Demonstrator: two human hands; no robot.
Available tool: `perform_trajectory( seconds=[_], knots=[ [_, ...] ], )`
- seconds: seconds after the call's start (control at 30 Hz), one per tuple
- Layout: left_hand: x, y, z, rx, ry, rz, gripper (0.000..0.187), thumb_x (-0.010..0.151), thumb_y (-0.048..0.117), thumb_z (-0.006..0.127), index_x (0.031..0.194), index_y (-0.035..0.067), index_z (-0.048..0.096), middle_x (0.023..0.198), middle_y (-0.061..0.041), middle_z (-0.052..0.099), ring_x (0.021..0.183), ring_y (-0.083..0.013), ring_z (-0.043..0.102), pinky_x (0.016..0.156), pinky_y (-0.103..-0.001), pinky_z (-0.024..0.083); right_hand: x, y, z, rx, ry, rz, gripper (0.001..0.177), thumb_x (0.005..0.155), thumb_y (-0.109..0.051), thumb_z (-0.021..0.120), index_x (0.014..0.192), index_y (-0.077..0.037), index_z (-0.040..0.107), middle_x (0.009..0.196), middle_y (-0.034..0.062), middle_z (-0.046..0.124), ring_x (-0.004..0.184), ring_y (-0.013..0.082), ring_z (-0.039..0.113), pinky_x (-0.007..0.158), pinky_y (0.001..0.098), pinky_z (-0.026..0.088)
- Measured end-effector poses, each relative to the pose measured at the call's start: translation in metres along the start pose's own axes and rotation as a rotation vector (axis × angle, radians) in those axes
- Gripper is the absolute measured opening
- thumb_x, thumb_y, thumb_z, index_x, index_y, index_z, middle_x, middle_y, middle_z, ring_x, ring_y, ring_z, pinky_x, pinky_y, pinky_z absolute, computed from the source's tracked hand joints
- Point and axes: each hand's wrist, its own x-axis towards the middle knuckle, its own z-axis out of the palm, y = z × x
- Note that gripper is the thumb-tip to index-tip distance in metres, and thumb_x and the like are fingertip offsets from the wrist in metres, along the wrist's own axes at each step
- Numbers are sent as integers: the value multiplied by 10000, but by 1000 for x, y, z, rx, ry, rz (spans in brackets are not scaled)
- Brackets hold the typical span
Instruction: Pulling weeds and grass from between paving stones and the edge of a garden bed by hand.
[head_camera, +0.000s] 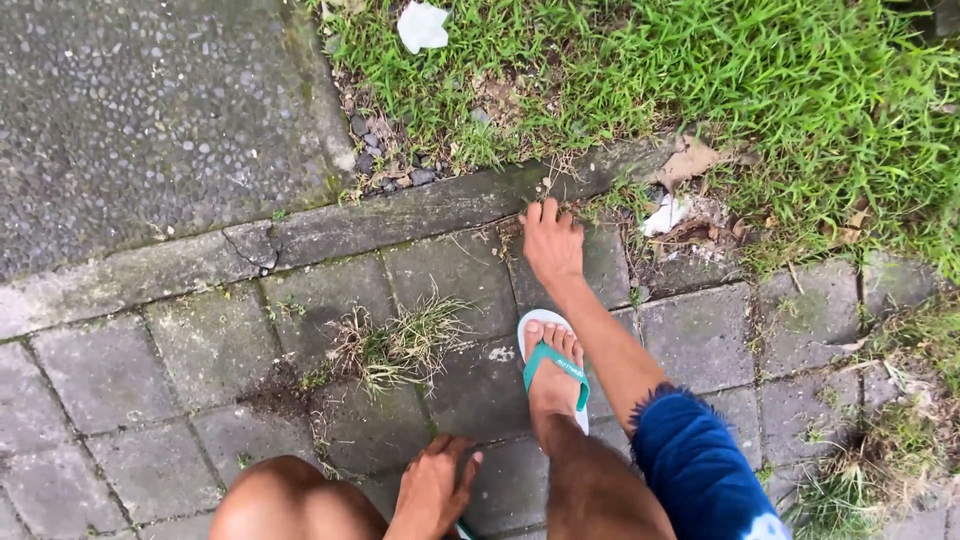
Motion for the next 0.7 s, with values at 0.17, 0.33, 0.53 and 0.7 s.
perform_trajectory(
  seconds=[0.17, 0.33, 0.53, 0.7],
  knots=[
    [4, 2, -2, 8, -13, -5, 318, 1027, 423, 541, 1271, 246, 643, 1221, -47, 645, 1057, -363, 698, 906, -563, 562, 3, 18, 11, -15, -97, -128, 155, 962, -152, 614, 955, -87, 474, 863, 90, 561, 543, 172, 512, 427, 327, 466],
    [2, 3, -3, 12, -28, -29, 326, 1021, 452, 530, 1260, 271, 657, 1266, -25, 631, 1078, -363, 694, 929, -566, 555, -49, 29, -19, 306, -257, -50, 194, 1008, -60, 661, 984, -24, 472, 839, 135, 589, 434, 124, 482, 286, 294, 390],
    [5, 2, 5, 52, -69, -61, 381, 1027, 511, 483, 1305, 285, 610, 1303, -13, 601, 1085, -369, 691, 923, -583, 553, -61, 56, -48, 144, -309, 334, 270, 904, -68, 618, 1160, -26, 544, 1114, 194, 613, 932, 419, 675, 604, 550, 596],
    [5, 1, 3, 34, -36, -39, 351, 1014, 468, 516, 1299, 312, 648, 1304, -1, 630, 1143, -323, 687, 958, -555, 558, -24, 28, -69, 76, -234, 217, 769, 1021, -763, 325, 1204, -50, 550, 1127, 183, 640, 1017, 368, 678, 808, 541, 595]
  ],
)
